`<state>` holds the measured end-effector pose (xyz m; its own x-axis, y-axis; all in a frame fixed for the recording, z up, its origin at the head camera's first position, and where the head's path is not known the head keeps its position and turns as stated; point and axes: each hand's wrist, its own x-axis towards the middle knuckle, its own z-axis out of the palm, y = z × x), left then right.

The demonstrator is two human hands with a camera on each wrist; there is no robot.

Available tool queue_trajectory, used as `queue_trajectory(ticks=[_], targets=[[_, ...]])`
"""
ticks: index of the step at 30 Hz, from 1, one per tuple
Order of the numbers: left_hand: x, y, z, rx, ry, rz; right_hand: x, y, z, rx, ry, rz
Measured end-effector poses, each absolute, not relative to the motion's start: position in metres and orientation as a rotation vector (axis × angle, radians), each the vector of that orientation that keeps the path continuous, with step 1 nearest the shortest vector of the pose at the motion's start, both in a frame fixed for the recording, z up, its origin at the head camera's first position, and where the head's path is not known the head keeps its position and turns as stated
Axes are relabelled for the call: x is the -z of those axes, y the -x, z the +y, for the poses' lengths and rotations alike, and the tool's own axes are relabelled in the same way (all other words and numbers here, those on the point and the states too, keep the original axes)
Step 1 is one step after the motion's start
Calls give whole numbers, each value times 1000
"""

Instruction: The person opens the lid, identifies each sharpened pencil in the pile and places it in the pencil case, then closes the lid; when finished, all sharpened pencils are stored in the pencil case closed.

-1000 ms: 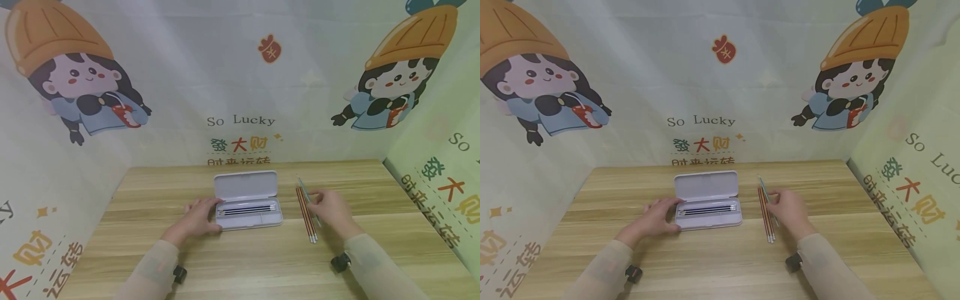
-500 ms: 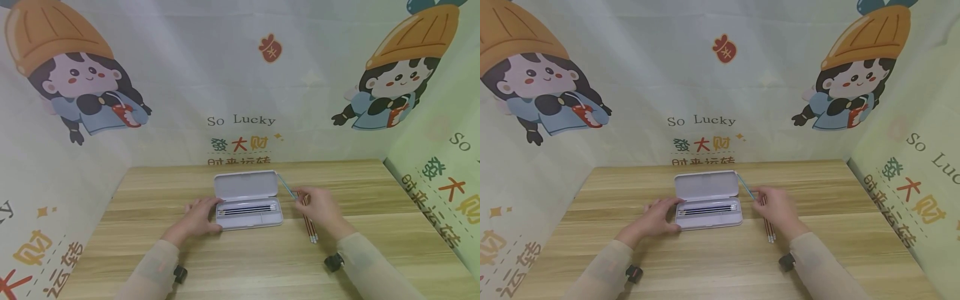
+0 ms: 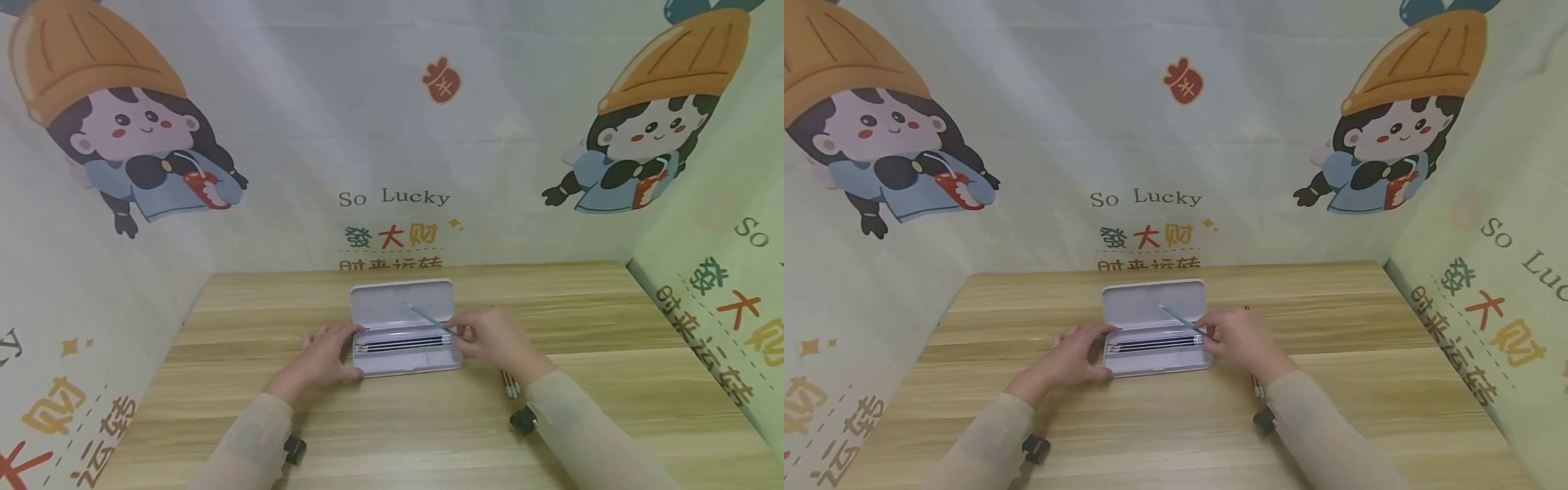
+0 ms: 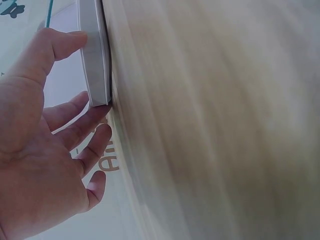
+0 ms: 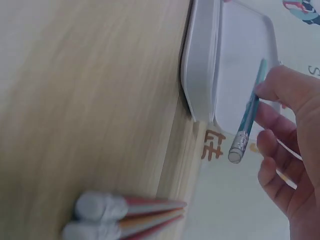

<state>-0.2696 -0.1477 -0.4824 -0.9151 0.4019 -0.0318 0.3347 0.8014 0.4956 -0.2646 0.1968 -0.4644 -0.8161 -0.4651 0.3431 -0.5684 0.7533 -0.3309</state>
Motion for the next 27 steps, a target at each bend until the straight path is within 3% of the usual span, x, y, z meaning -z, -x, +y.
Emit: queue_trajectory(ticks=[14, 27], targets=[[483, 269, -149, -741, -611, 2863, 462, 292, 158, -428, -1276, -2678], [481, 268, -149, -751, -606, 2857, 463, 304, 134, -314, -1268, -2732]])
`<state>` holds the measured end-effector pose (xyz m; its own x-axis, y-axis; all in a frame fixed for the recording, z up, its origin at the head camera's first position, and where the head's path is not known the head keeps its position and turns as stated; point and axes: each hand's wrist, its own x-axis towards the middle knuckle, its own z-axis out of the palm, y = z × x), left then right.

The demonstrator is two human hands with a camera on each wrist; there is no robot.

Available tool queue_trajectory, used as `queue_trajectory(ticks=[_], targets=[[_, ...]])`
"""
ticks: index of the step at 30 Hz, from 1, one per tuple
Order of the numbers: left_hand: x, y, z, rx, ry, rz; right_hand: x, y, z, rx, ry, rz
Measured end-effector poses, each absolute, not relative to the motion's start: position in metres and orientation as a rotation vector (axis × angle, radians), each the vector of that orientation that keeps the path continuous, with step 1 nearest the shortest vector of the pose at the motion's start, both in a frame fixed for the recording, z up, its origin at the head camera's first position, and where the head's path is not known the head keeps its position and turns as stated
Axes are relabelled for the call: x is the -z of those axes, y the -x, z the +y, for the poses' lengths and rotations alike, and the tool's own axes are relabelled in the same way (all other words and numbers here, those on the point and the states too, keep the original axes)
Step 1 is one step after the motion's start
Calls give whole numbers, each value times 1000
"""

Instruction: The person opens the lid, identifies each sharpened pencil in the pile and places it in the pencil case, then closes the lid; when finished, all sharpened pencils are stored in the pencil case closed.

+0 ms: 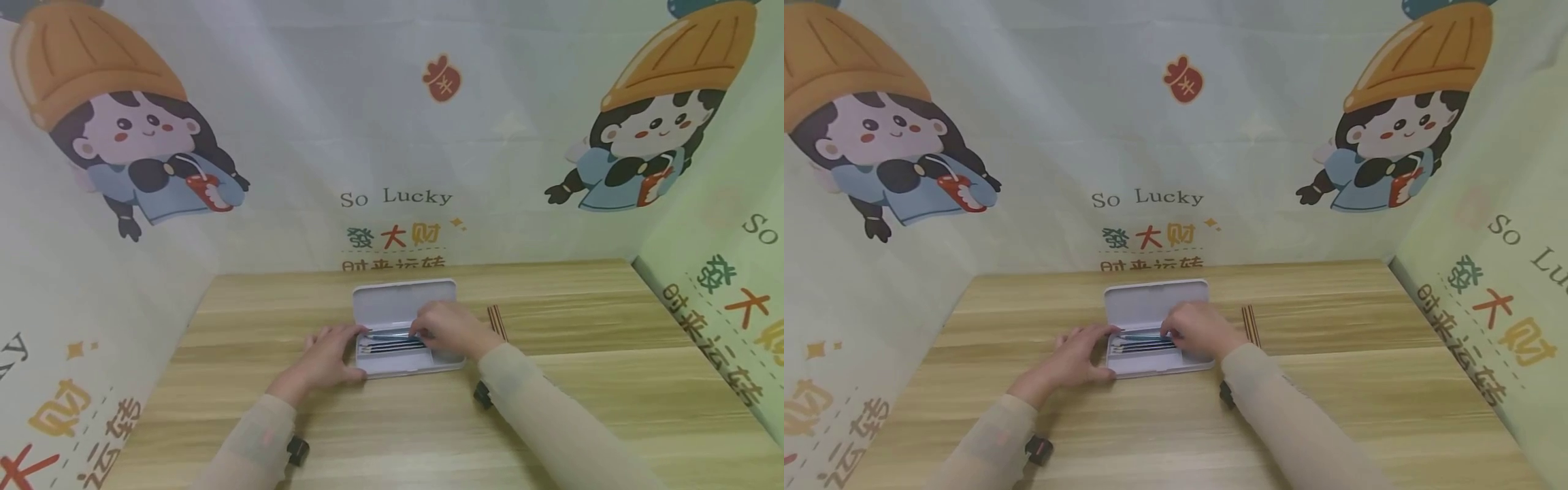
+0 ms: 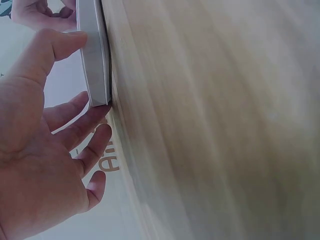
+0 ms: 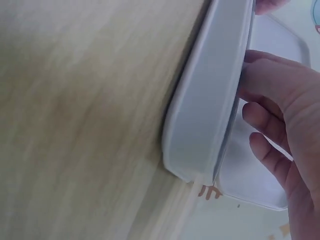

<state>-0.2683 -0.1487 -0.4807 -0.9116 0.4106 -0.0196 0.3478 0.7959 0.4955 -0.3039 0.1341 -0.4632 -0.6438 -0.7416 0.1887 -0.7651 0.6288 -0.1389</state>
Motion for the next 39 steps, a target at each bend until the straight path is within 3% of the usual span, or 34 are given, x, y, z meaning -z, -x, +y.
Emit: queue_trajectory(ticks=[21, 32, 39], targets=[[484, 269, -148, -751, -630, 2859, 470, 300, 150, -456, -1153, -2670], [480, 271, -151, -746, -614, 2841, 440, 317, 178, -537, -711, -2586], [482, 272, -152, -766, -622, 2827, 441, 316, 189, -587, -669, -2666]])
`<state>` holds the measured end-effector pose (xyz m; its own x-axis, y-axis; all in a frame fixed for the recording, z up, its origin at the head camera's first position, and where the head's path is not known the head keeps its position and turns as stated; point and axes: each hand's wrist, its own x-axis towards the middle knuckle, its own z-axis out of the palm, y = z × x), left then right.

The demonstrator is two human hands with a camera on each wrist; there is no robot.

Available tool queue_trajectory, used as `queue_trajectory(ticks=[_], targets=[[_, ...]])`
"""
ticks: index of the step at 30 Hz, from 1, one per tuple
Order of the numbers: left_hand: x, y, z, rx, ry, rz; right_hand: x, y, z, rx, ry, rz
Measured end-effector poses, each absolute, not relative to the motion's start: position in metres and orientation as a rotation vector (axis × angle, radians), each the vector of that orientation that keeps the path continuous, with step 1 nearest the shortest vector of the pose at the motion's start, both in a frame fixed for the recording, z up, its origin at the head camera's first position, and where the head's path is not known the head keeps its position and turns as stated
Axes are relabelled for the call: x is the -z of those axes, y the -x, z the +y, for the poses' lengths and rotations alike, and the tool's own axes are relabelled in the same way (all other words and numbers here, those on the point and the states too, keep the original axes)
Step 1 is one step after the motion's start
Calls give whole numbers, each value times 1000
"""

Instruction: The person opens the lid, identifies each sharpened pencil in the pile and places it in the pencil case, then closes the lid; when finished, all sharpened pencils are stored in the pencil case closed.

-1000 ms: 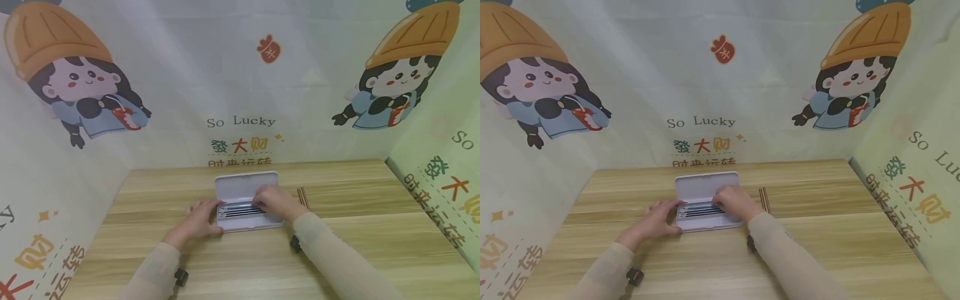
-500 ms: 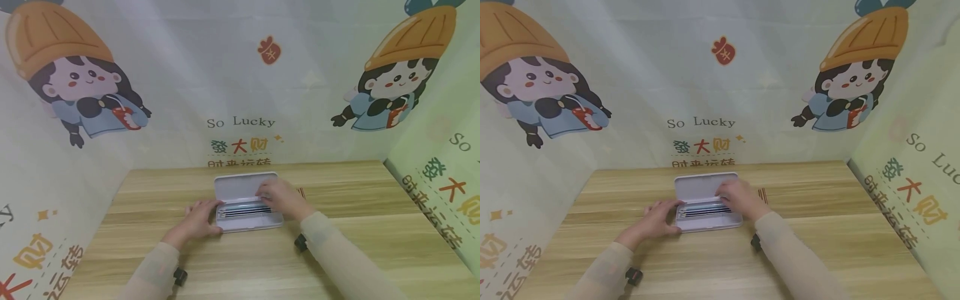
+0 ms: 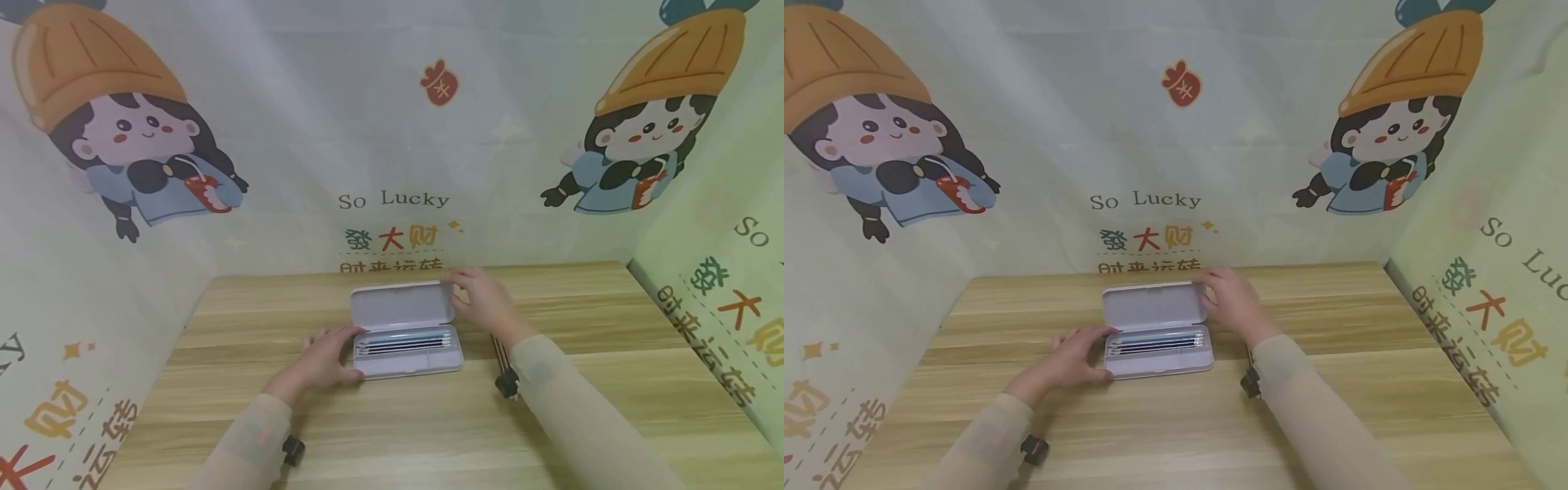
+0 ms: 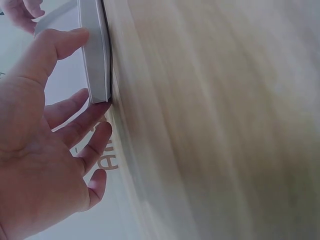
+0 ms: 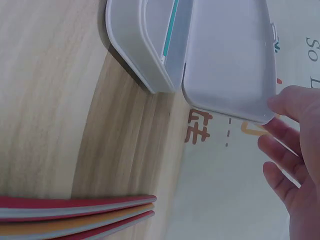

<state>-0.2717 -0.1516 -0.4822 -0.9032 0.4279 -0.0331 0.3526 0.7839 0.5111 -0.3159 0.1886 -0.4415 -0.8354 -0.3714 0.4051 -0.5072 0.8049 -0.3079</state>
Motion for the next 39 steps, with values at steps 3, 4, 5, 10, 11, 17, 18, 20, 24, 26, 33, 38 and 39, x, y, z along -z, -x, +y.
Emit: queue_trajectory(ticks=[3, 4, 5, 10, 11, 17, 18, 20, 24, 26, 33, 38, 39], targets=[[483, 271, -152, -796, -604, 2830, 442, 314, 190, -630, -678, -2651], [484, 271, -152, -808, -595, 2831, 443, 313, 190, -648, -679, -2643], [484, 271, -152, -818, -588, 2834, 443, 312, 191, -670, -678, -2634], [484, 271, -153, -836, -560, 2840, 443, 304, 194, -822, -667, -2601], [484, 271, -154, -835, -556, 2840, 443, 303, 195, -853, -665, -2597], [484, 271, -153, -859, -519, 2832, 440, 293, 197, -989, -633, -2629], [485, 271, -153, -869, -511, 2833, 440, 291, 197, -1009, -626, -2641], [486, 272, -153, -890, -493, 2837, 441, 288, 198, -1045, -621, -2652], [489, 273, -153, -926, -469, 2846, 442, 284, 200, -1128, -624, -2671], [489, 273, -152, -954, -472, 2840, 443, 282, 201, -1164, -639, -2690], [487, 272, -155, -961, -530, 2807, 448, 279, 207, -1142, -790, -2819], [487, 273, -155, -931, -576, 2801, 466, 279, 210, -1083, -860, -2941], [487, 273, -155, -917, -580, 2803, 469, 279, 211, -1075, -864, -2961]])
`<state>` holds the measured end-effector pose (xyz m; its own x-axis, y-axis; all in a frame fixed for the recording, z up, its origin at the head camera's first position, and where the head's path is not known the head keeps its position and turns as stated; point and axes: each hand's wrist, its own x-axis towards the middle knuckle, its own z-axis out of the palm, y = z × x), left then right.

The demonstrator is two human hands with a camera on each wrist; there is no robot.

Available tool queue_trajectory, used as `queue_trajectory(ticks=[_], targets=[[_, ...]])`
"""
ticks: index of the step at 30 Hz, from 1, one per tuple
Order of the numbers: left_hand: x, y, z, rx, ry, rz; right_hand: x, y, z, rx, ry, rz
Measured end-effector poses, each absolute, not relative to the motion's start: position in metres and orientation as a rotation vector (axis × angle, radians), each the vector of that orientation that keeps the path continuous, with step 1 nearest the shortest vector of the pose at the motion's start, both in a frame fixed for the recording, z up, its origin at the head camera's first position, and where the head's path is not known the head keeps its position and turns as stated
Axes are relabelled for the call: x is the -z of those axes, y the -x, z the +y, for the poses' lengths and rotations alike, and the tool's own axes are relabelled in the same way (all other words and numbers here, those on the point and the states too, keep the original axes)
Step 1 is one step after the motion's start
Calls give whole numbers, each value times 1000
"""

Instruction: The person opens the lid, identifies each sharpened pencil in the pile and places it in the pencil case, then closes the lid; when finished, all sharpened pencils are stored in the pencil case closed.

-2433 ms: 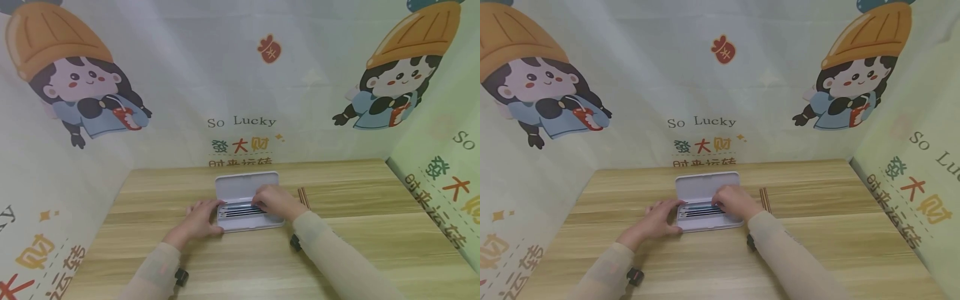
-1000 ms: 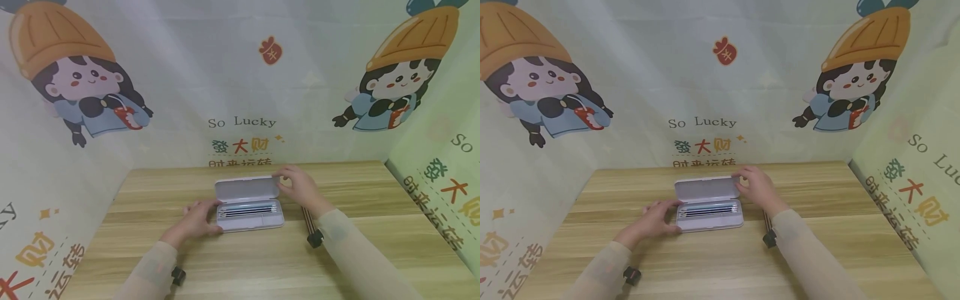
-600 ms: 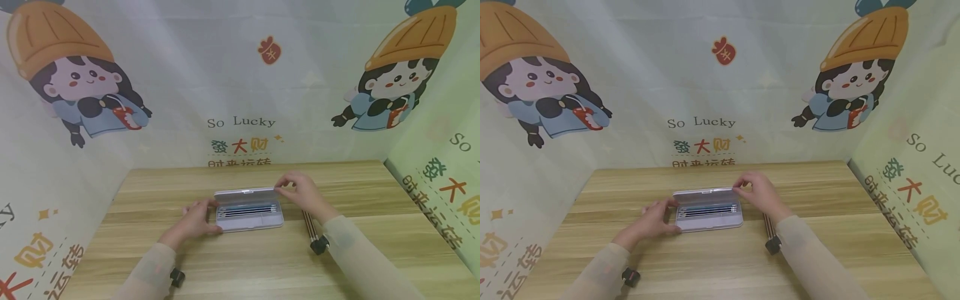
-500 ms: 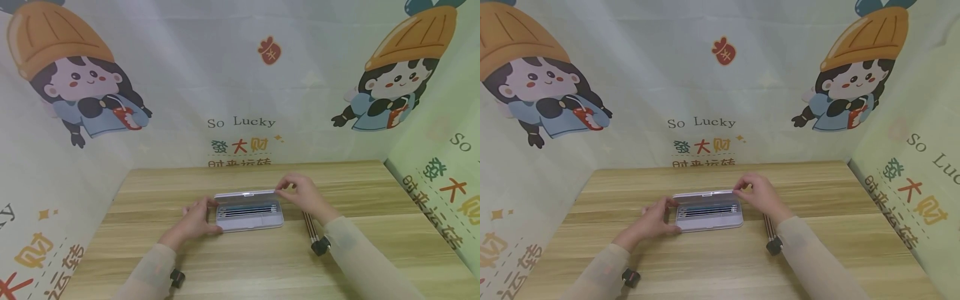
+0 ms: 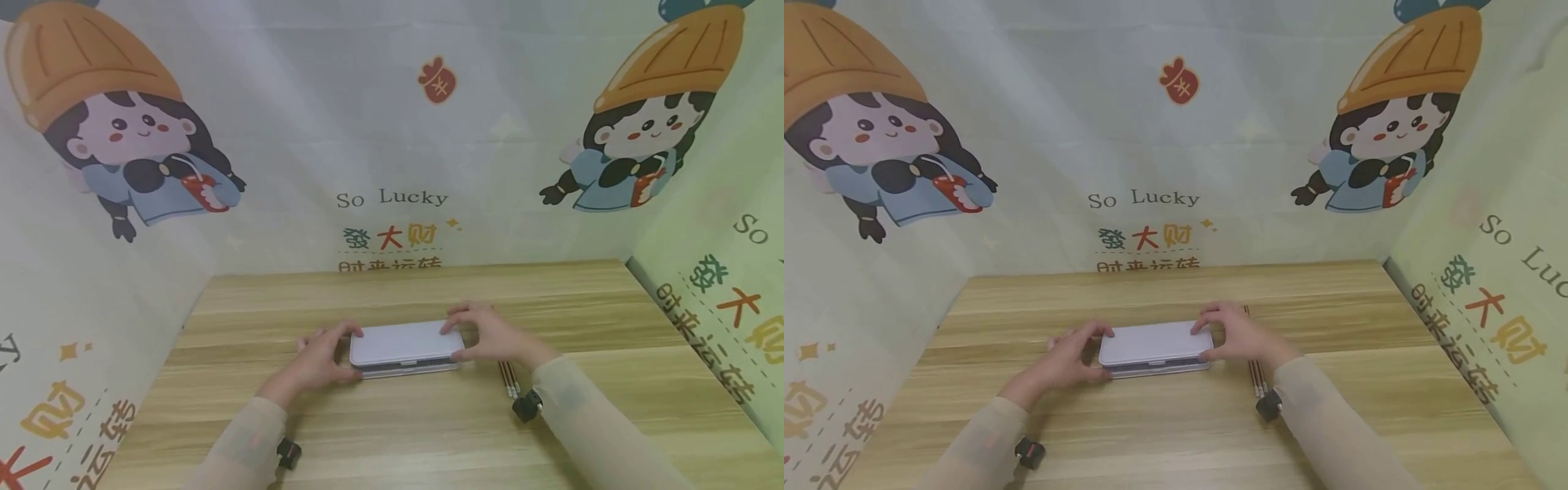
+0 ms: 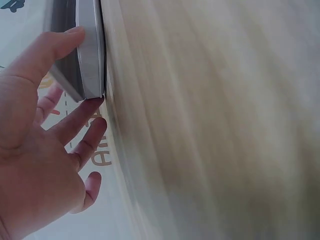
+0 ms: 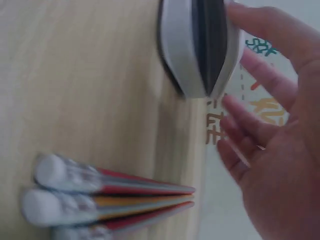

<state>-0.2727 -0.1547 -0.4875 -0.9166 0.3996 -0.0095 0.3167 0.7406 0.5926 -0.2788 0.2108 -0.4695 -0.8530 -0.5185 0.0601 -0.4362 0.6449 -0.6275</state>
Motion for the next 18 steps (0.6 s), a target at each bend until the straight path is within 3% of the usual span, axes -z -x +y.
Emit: queue_trajectory(ticks=[8, 18], targets=[[485, 271, -157, -866, -586, 2781, 483, 278, 209, 1002, 861, 2710], [478, 274, -157, -853, -574, 2760, 485, 276, 206, 966, 746, 2737]])
